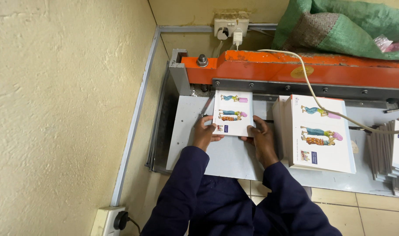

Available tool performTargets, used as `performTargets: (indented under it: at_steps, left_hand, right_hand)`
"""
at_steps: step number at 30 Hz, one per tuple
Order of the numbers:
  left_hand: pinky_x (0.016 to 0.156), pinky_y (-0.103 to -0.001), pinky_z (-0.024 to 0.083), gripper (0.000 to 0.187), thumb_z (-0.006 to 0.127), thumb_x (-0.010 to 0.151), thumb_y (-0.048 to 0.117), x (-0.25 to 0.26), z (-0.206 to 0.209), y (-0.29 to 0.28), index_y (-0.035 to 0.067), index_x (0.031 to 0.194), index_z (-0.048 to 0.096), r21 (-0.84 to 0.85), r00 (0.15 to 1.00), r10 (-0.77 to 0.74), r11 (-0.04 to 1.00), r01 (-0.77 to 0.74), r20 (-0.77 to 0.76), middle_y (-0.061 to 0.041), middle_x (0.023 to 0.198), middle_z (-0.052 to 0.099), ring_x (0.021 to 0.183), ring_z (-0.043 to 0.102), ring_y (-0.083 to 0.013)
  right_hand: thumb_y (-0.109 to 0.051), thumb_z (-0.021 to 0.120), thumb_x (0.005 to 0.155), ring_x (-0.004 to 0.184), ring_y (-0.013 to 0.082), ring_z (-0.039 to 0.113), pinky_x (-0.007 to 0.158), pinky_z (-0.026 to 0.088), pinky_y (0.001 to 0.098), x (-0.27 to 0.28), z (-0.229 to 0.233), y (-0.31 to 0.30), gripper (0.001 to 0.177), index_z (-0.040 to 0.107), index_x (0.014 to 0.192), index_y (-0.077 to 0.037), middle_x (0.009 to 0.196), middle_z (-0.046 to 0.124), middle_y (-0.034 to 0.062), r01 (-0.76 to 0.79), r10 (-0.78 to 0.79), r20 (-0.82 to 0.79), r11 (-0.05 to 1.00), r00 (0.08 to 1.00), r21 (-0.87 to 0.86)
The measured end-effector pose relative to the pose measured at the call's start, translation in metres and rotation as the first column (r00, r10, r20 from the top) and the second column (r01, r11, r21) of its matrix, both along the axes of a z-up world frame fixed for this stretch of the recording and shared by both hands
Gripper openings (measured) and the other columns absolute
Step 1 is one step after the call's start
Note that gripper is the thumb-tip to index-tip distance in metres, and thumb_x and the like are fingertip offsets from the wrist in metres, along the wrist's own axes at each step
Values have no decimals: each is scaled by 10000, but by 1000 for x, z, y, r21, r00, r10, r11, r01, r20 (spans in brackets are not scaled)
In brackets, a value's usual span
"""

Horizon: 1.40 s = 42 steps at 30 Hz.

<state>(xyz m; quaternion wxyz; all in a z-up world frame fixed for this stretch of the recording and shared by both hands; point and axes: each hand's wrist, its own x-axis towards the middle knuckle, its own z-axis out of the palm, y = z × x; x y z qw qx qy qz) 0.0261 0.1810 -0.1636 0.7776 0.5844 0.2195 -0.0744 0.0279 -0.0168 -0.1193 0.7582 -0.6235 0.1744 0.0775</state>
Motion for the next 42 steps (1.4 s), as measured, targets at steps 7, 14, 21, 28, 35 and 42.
performTargets:
  at_steps: [7,14,21,28,35,42]
  left_hand:
    - [715,-425,665,498,484,1041,97,1,-5,-2,74,1532,404,7,1000,3,1000,-3,18,-317,1193,590,823,750,-433]
    - [715,-437,661,512,496,1043,95,-2,-1,-5,67,1546,407,45,999,8,999,-10,47,-342,1197,589,837,740,-458]
    - [724,-466,662,546,516,1025,84,-1,9,1,81,1560,405,23,998,-40,999,39,44,-365,1200,590,863,733,-479]
    - [742,-467,656,556,522,1021,84,-4,18,2,65,1563,403,30,997,-58,998,56,42,-372,1199,592,883,737,-469]
    - [763,-492,648,578,539,1012,89,-3,13,3,50,1569,391,28,996,-65,998,63,60,-386,1190,591,907,726,-495]
    - [782,-512,640,584,556,1007,92,-3,15,2,50,1568,400,29,997,-46,999,44,67,-401,1208,585,958,705,-523]
  right_hand:
    - [-3,563,1000,879,264,678,772,675,391,2,-5,-4,502,485,1493,-44,1068,580,179,9,-8,-19,998,1000,56]
    - [-12,584,1000,898,262,661,775,673,427,4,-6,-5,486,503,1479,-27,1104,616,226,-1,2,-18,999,1000,42]
    - [-18,584,978,934,244,616,799,673,456,13,-26,-14,487,512,1456,-75,1049,582,186,-42,44,-30,998,999,50]
    - [-9,591,965,922,246,607,790,679,472,13,-12,-15,488,506,1439,-88,995,566,163,-60,63,-61,996,996,60]
    - [-9,571,977,907,232,605,785,676,448,15,-14,-17,485,471,1448,-67,985,579,182,-86,90,-56,993,994,78]
    - [-16,577,981,909,248,625,790,681,461,16,-18,-19,477,482,1444,-78,1006,610,216,-77,81,-50,994,995,78]
